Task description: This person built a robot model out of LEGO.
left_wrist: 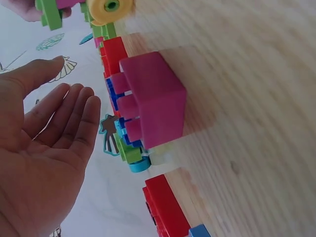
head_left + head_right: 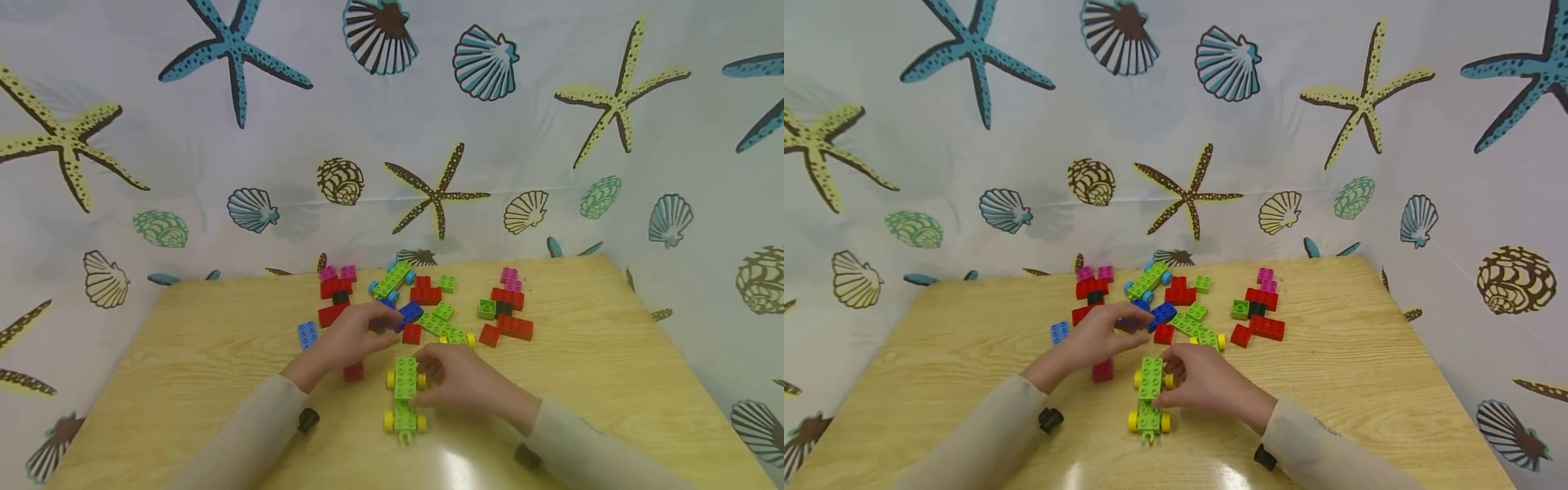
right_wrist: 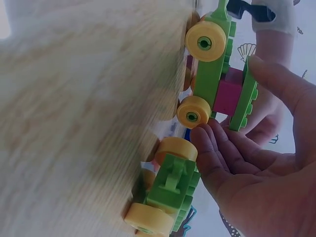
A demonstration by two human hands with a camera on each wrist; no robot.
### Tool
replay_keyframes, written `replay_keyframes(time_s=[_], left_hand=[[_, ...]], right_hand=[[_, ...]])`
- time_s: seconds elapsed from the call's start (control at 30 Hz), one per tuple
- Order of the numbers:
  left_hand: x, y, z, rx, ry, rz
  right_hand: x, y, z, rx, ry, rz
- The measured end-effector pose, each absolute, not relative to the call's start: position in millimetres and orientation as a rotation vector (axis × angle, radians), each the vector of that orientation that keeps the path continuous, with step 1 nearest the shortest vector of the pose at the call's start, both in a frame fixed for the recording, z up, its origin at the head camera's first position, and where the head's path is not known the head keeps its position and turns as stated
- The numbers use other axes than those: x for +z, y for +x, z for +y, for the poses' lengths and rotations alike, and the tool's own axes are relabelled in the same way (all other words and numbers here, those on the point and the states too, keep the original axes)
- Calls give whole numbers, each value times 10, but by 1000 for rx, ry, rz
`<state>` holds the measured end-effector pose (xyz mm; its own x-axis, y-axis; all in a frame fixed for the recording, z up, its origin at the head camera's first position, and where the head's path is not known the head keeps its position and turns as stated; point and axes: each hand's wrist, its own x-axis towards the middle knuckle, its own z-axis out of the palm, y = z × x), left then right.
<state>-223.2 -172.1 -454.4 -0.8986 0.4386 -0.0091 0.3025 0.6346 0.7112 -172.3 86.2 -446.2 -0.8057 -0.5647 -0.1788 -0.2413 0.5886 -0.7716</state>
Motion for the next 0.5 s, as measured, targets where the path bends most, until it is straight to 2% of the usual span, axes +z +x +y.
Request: replay_keyframes(time_s=[0.5], left_hand=[[-4686, -2510, -1570, 1072, 647, 2659]], right_hand=[[-4487, -1717, 903, -1103, -651, 2407]])
